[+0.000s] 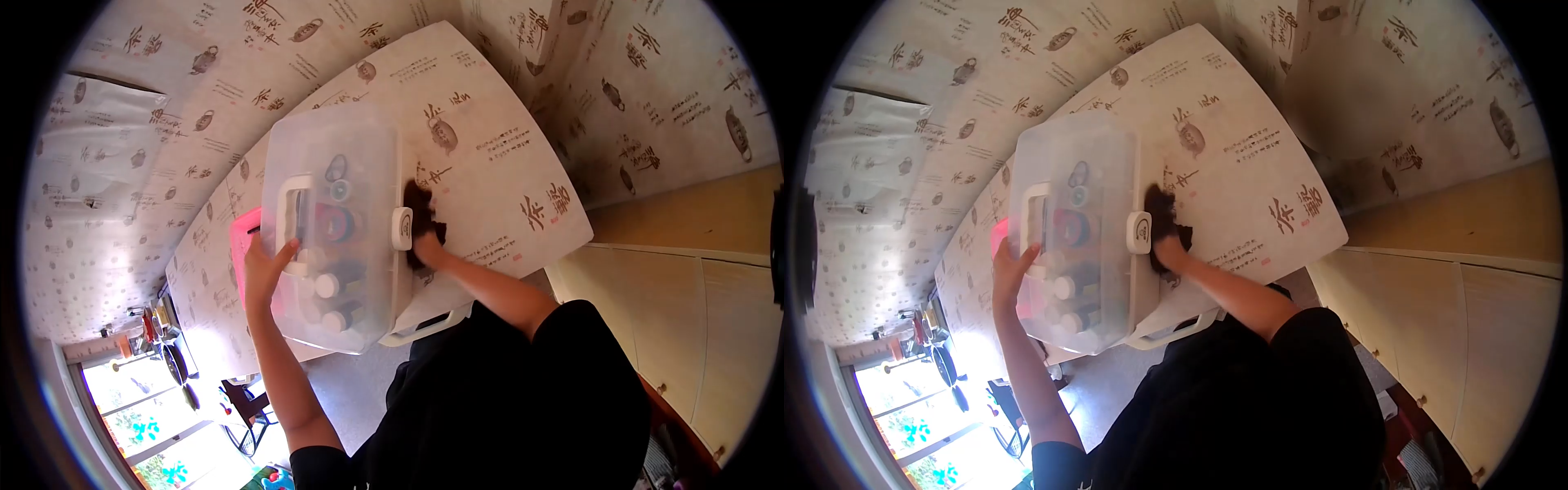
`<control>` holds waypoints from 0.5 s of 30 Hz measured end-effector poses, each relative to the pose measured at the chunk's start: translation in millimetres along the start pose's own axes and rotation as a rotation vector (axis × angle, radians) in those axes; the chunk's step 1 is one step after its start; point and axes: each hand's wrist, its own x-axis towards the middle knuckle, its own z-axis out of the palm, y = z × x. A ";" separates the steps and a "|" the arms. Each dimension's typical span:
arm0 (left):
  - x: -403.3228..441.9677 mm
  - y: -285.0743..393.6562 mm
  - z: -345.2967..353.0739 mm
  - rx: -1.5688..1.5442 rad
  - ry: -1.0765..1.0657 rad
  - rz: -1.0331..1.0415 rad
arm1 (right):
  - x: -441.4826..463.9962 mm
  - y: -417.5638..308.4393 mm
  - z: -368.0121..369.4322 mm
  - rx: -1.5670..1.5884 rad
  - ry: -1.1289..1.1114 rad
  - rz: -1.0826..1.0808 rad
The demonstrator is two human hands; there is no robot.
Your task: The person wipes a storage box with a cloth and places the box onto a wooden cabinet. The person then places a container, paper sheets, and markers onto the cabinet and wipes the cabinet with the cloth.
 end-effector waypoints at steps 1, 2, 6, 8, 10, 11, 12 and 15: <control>-0.2 -0.4 1.5 -0.002 0.032 0.026 | 25.9 14.8 -5.4 -0.230 -0.031 -0.021; -0.6 -2.1 1.9 -0.001 0.062 0.049 | 57.2 32.8 -9.9 -0.457 -0.063 -0.037; 4.4 -5.5 5.3 0.144 0.119 0.038 | 123.2 87.1 3.3 -0.432 0.131 0.048; 4.1 0.4 8.3 0.176 0.184 -0.036 | 115.8 57.9 1.2 -0.346 0.231 0.006; 6.1 -3.9 9.1 0.192 0.195 -0.042 | 65.5 16.4 8.0 0.083 0.191 0.366; 7.0 -5.7 9.3 0.207 0.210 -0.037 | 37.7 -5.3 11.8 0.266 0.193 0.522; 6.5 -5.5 9.5 0.208 0.210 -0.049 | 5.3 -23.6 18.1 0.405 0.187 0.620; 4.7 -2.3 10.5 0.184 0.212 -0.047 | -92.6 -5.0 51.2 0.032 0.056 0.277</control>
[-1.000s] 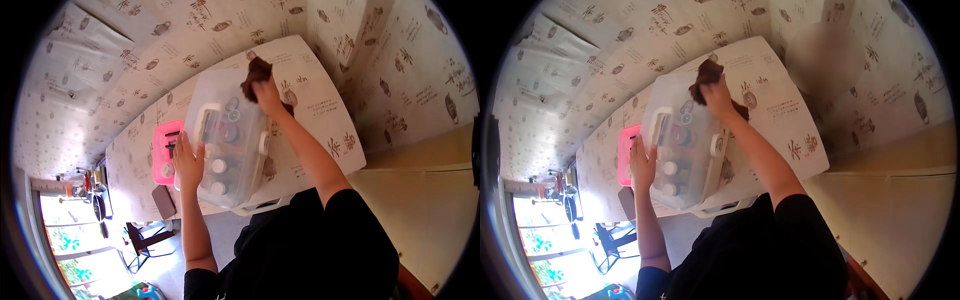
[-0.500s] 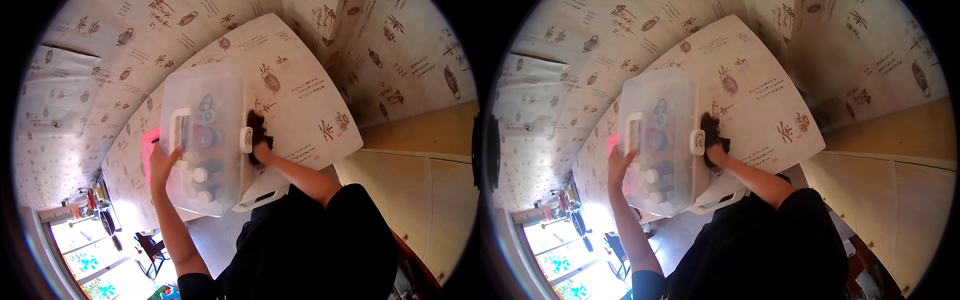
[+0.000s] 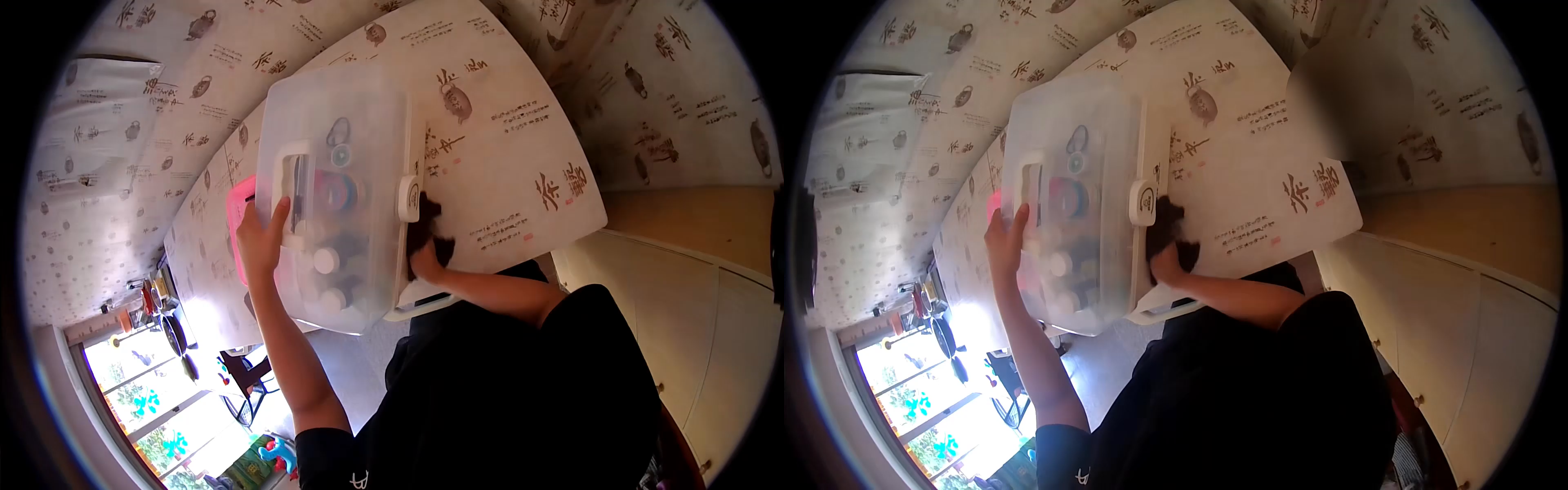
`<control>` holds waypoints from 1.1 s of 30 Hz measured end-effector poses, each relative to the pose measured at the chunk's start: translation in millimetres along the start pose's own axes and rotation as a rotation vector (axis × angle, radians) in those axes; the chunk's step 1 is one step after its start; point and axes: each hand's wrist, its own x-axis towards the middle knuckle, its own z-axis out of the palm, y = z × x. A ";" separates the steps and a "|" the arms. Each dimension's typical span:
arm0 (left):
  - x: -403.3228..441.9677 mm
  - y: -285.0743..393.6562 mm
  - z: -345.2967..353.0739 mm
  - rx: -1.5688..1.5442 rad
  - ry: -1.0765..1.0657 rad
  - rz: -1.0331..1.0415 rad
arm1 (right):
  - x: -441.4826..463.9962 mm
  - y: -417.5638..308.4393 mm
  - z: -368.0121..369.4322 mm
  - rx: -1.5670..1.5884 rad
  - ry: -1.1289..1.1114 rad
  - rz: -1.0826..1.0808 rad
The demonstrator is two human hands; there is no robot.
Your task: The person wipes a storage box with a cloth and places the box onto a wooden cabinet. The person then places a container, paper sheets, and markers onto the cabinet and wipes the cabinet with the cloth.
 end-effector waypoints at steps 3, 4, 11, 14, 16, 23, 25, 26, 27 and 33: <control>0.2 0.9 0.2 0.016 0.007 -0.022 | -37.2 -58.6 -24.2 -0.145 -0.219 -0.249; -0.7 1.4 -0.6 0.036 0.010 -0.022 | -45.3 -67.1 -31.0 -0.163 -0.352 -0.377; -1.1 2.3 1.6 0.106 0.056 -0.058 | -30.2 -78.7 -12.2 -0.555 -0.021 -0.660; 5.8 4.8 1.3 0.131 0.021 -0.193 | 14.1 -103.9 -5.9 -0.230 0.128 -0.206; 12.4 2.5 7.0 0.133 0.073 -0.193 | 48.0 -131.9 -16.7 -0.211 0.100 -0.023; 16.6 4.2 11.4 0.171 0.134 -0.241 | 72.3 -144.8 -44.3 -0.517 -0.284 0.079; 16.6 6.1 9.4 0.174 0.108 -0.257 | 74.0 -131.9 -43.6 -0.408 -0.042 -0.206; 16.9 6.8 8.4 0.176 0.085 -0.271 | 79.8 -134.0 -44.4 -0.414 -0.014 -0.243; 17.1 6.0 8.4 0.176 0.087 -0.273 | 84.7 -136.5 -45.3 -0.420 0.014 -0.283; 15.4 4.5 10.7 0.146 0.118 -0.251 | 91.0 -131.9 -56.8 -0.289 -0.028 -0.325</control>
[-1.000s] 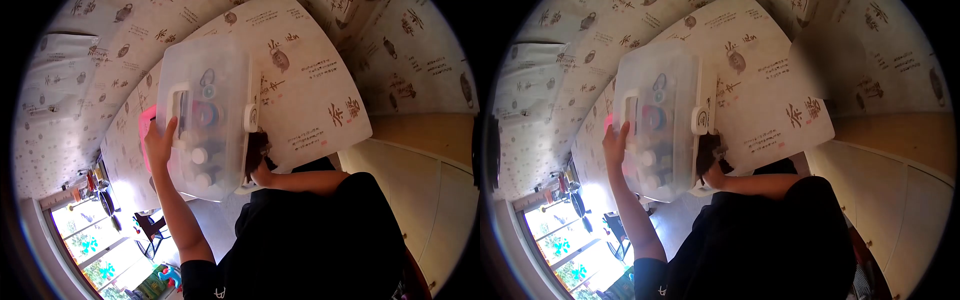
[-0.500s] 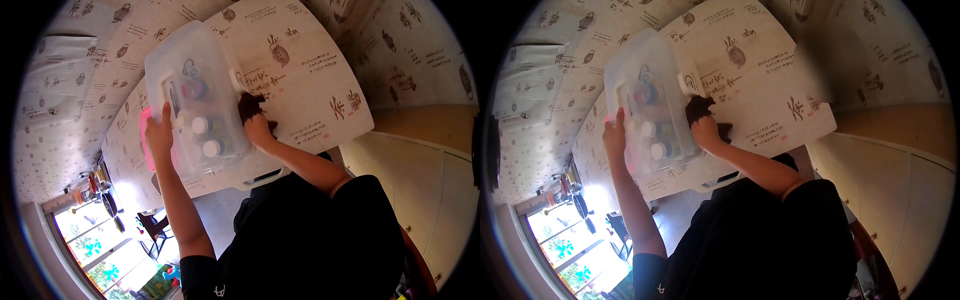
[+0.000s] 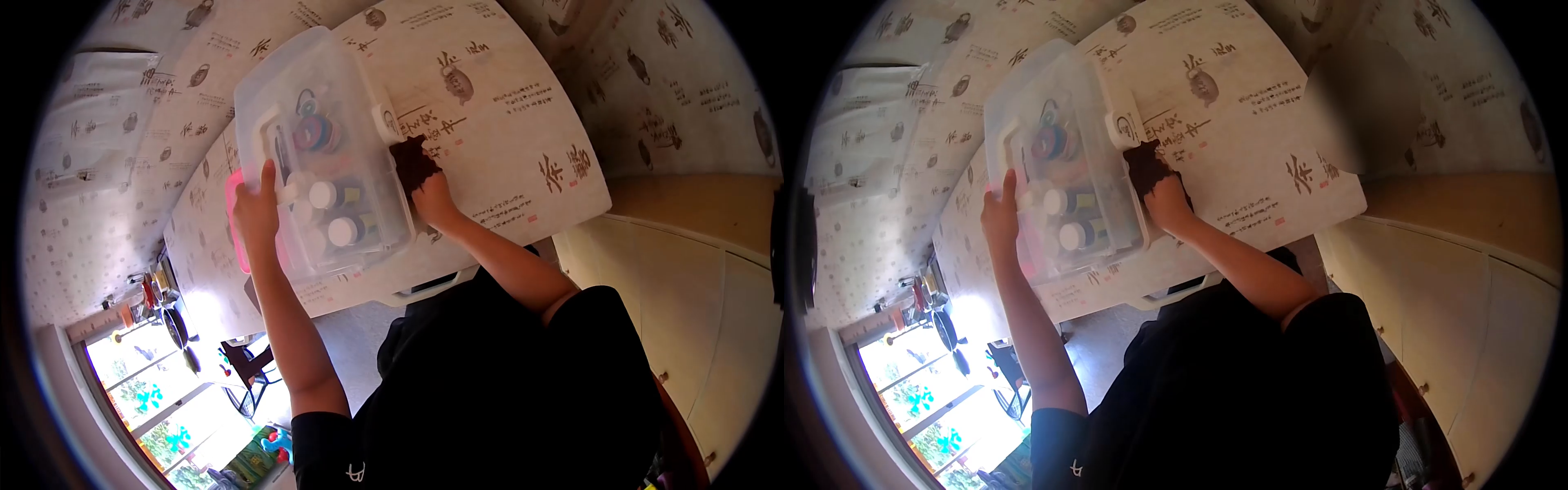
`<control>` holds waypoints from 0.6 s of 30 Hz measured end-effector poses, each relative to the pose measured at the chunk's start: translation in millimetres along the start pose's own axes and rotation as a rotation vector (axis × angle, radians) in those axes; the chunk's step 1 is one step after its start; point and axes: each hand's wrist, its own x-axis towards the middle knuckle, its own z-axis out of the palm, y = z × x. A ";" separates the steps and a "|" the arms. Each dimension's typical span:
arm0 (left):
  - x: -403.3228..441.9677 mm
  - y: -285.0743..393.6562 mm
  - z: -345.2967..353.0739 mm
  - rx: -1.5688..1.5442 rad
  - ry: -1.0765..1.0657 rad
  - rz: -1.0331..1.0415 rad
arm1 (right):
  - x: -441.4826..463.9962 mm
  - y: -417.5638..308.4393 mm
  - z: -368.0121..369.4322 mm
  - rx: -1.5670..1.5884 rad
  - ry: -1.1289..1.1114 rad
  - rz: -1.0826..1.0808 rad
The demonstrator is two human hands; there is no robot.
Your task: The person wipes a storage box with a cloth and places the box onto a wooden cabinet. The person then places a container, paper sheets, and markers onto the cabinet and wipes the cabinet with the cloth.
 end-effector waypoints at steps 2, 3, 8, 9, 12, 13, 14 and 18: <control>-1.4 0.7 -1.1 -0.010 0.008 0.012 | -0.5 -0.3 -3.1 -0.012 -0.024 0.012; -1.0 0.9 -0.9 -0.014 0.013 0.009 | 1.6 -2.0 -4.7 -0.025 -0.040 0.025; -2.0 0.5 -1.2 -0.011 0.035 0.009 | 2.3 -2.5 -3.4 -0.146 0.003 -0.037; -0.8 -0.3 -0.6 -0.011 0.035 0.007 | 0.2 5.0 -0.3 -0.233 0.061 -0.132; 0.6 -3.3 2.2 -0.016 0.048 0.022 | -4.7 25.2 -4.3 -0.361 -0.288 0.033; 0.0 -2.7 1.1 -0.015 0.038 0.017 | -9.0 27.1 -1.9 -0.359 -0.296 0.036; 0.2 -0.9 0.1 -0.019 0.034 0.017 | -6.7 20.2 -2.2 -0.297 -0.218 0.102; 9.5 -4.5 5.7 -0.055 0.049 0.077 | -21.0 28.9 -0.8 -0.317 -0.216 0.198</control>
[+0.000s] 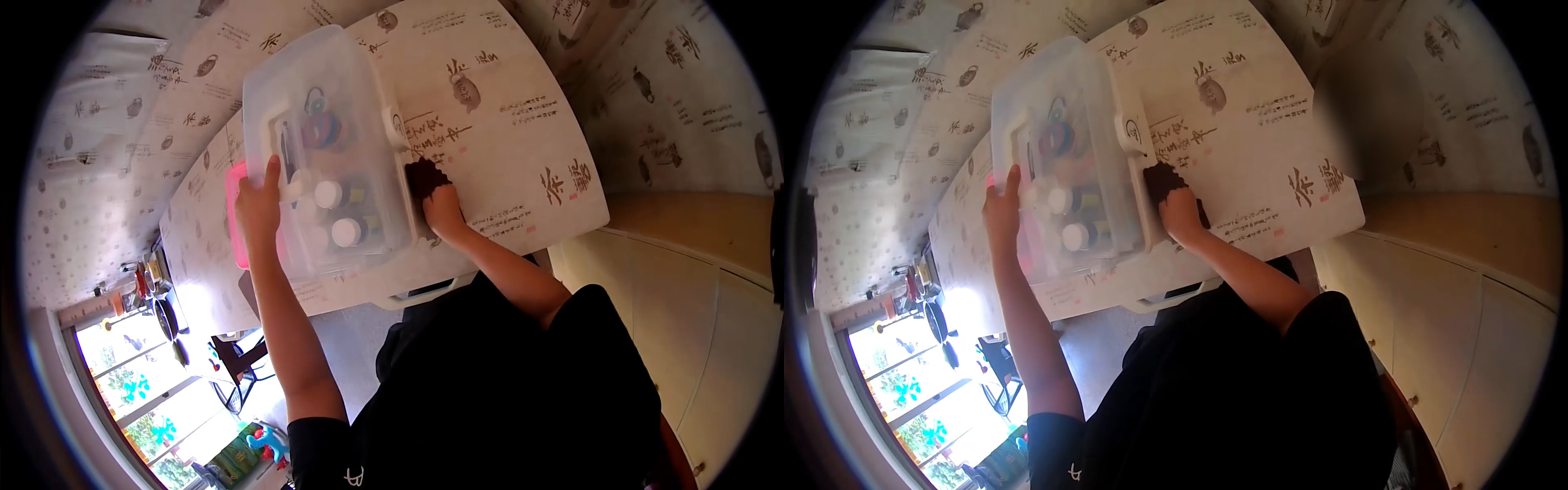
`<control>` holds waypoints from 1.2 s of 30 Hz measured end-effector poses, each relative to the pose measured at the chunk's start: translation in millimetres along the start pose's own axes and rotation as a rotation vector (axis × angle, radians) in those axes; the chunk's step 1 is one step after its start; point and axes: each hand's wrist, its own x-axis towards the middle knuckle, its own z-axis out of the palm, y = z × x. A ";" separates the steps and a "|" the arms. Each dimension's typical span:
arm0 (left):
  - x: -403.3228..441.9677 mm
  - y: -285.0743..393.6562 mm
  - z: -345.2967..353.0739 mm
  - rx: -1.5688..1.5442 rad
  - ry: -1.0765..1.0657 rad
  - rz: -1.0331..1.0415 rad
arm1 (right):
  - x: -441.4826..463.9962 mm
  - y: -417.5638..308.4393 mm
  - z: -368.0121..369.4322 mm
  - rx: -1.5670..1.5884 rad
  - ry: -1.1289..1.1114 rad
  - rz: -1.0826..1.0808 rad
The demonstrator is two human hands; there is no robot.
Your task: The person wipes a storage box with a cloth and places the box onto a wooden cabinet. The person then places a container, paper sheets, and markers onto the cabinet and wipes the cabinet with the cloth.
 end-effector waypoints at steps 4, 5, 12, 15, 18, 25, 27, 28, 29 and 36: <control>-7.4 3.4 -5.9 0.029 -0.005 -0.036 | 16.6 3.6 10.5 0.302 0.091 0.018; -8.4 4.7 -6.8 0.019 -0.015 -0.049 | 19.1 -1.4 6.6 0.301 0.078 0.070; -3.5 -5.3 -2.8 0.020 -0.023 -0.055 | 18.4 -53.3 -30.4 0.230 0.377 -0.328; -2.4 -5.2 -2.1 0.001 -0.017 -0.054 | 28.8 -42.9 -34.7 -0.182 -0.296 0.099; -3.7 -3.5 -3.7 -0.019 -0.024 -0.053 | 18.5 -30.9 -22.6 0.079 -0.028 0.025; -5.3 2.0 -7.6 0.037 -0.060 -0.090 | 26.7 -53.9 -43.5 0.234 0.055 0.046; -4.8 0.1 -7.4 0.045 -0.053 -0.085 | 23.4 -68.6 -57.4 -0.047 -0.025 0.056; -4.3 0.3 -7.6 0.056 -0.060 -0.090 | 25.8 -69.2 -58.4 -0.050 -0.023 0.049; -4.2 -0.1 -7.8 0.069 -0.069 -0.095 | 27.6 -70.1 -58.5 -0.085 -0.005 0.018; -1.2 -4.8 -5.9 0.092 -0.088 -0.123 | 46.4 -84.0 -59.0 -0.117 0.043 -0.048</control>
